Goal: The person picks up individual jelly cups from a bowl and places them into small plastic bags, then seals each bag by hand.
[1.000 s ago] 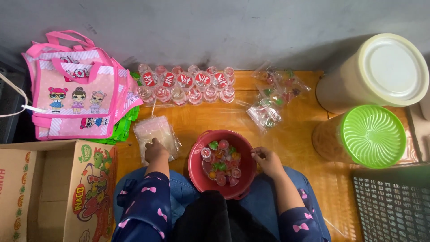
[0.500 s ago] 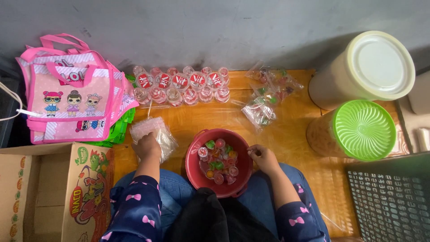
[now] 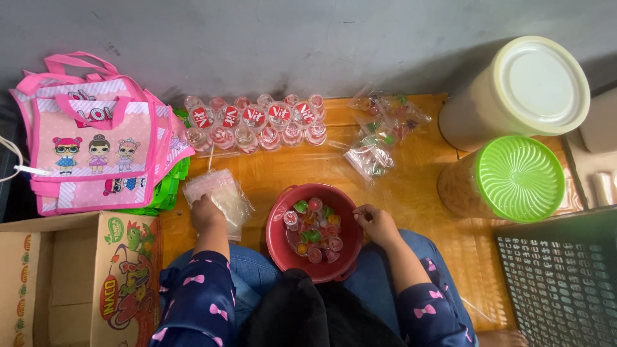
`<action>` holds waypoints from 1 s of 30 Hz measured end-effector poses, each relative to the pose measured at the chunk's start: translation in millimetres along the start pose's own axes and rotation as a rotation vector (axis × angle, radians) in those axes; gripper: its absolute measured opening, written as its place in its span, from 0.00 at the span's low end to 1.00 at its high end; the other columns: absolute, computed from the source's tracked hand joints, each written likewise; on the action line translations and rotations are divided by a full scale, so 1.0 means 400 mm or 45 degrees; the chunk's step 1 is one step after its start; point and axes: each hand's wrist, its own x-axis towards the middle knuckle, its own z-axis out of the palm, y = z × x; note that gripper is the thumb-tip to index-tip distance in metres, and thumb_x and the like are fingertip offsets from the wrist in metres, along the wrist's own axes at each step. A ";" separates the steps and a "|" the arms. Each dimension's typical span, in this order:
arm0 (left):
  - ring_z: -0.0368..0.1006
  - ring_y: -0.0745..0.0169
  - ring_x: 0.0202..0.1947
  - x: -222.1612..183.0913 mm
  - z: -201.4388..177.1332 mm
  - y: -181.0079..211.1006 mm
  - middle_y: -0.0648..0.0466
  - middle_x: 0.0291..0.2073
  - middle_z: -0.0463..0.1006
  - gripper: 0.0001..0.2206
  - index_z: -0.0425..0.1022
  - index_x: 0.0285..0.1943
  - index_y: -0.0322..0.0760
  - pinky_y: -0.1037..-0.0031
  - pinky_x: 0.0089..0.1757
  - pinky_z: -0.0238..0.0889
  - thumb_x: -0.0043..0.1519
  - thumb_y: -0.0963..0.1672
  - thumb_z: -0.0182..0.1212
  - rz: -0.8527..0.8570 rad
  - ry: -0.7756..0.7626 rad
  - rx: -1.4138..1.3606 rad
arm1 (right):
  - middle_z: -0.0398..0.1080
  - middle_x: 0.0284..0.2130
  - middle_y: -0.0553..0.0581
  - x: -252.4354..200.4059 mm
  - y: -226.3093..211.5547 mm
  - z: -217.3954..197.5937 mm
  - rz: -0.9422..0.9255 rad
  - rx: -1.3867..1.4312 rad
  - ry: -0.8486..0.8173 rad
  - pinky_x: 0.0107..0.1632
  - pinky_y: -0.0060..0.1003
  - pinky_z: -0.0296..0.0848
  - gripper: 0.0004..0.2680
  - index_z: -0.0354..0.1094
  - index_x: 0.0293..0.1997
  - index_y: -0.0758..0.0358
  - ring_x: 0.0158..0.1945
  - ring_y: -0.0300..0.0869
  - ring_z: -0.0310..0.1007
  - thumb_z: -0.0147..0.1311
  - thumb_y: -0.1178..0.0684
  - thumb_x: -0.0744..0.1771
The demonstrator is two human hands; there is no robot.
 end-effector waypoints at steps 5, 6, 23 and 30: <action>0.79 0.45 0.53 -0.043 -0.043 0.009 0.45 0.48 0.82 0.14 0.71 0.57 0.30 0.62 0.52 0.73 0.63 0.39 0.58 -0.164 -0.150 -0.154 | 0.80 0.32 0.57 0.003 -0.001 -0.001 0.034 -0.004 -0.016 0.50 0.47 0.74 0.08 0.78 0.46 0.50 0.43 0.52 0.80 0.60 0.48 0.65; 0.79 0.47 0.53 -0.004 -0.017 -0.011 0.47 0.47 0.83 0.14 0.74 0.55 0.30 0.64 0.51 0.73 0.61 0.40 0.62 -0.196 -0.178 -0.144 | 0.80 0.32 0.57 0.005 -0.002 -0.001 0.038 -0.011 -0.016 0.50 0.47 0.75 0.08 0.78 0.47 0.49 0.44 0.51 0.80 0.60 0.48 0.65; 0.76 0.61 0.42 -0.169 -0.251 0.021 0.51 0.46 0.77 0.19 0.66 0.63 0.42 0.76 0.39 0.61 0.63 0.41 0.62 -0.310 -0.228 -1.989 | 0.80 0.35 0.56 -0.006 -0.010 0.017 0.028 0.211 0.093 0.51 0.43 0.77 0.09 0.78 0.49 0.50 0.46 0.47 0.80 0.62 0.49 0.65; 0.76 0.61 0.55 -0.559 -0.442 0.198 0.48 0.57 0.79 0.19 0.67 0.63 0.35 0.71 0.54 0.73 0.63 0.36 0.61 0.167 -0.324 -2.473 | 0.64 0.61 0.78 -0.117 -0.194 0.196 -0.159 1.315 -0.323 0.64 0.61 0.66 0.31 0.51 0.71 0.73 0.66 0.66 0.64 0.69 0.61 0.61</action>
